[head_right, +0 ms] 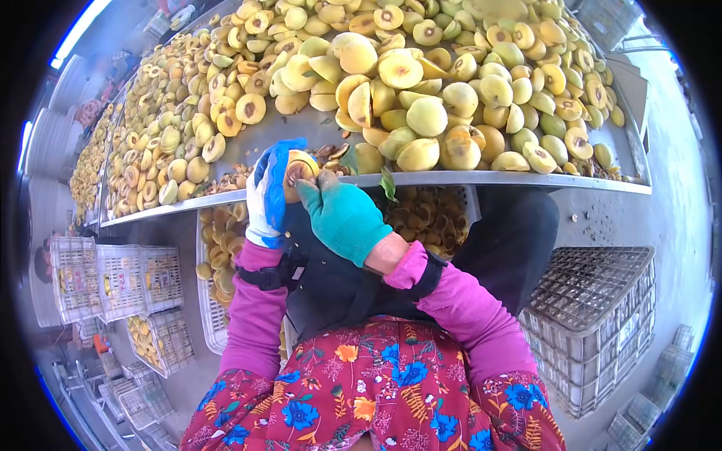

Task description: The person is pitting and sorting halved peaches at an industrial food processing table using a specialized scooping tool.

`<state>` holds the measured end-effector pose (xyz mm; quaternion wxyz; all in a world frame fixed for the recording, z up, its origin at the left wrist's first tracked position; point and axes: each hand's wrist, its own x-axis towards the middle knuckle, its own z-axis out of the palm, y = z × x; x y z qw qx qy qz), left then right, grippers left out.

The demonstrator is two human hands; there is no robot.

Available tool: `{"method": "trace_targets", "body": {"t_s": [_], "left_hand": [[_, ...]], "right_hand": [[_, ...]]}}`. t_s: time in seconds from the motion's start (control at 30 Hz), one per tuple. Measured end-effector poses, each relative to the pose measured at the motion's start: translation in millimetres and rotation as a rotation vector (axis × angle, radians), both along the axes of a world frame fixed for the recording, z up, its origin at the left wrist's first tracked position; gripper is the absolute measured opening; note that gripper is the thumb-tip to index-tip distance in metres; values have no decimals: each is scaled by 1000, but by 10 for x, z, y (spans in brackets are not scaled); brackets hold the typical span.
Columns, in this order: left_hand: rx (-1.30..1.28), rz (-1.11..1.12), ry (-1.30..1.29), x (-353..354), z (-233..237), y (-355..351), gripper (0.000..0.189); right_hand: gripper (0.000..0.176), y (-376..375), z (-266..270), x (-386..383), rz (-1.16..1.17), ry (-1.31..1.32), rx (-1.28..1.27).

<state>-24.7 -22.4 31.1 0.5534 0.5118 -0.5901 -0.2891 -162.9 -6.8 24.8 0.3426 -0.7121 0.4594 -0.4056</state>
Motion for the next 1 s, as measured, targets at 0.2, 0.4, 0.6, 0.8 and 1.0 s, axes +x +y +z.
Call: {"method": "trace_targets", "body": {"t_s": [0.2, 0.4, 0.6, 0.8, 1.0], "left_hand": [[155, -108, 27, 30, 38, -3, 23], [63, 14, 219, -40, -218, 207, 29], [127, 140, 206, -126, -126, 223, 25], [94, 44, 127, -24, -138, 283, 23], [185, 75, 524, -14, -103, 379, 30]], "right_hand": [[35, 131, -111, 59, 49, -222, 280], [32, 220, -259, 135, 105, -374, 289], [38, 347, 204, 41, 175, -497, 934], [49, 316, 286, -47, 481, -1073, 1548], [47, 359, 230, 60, 573, -874, 1450]]}}
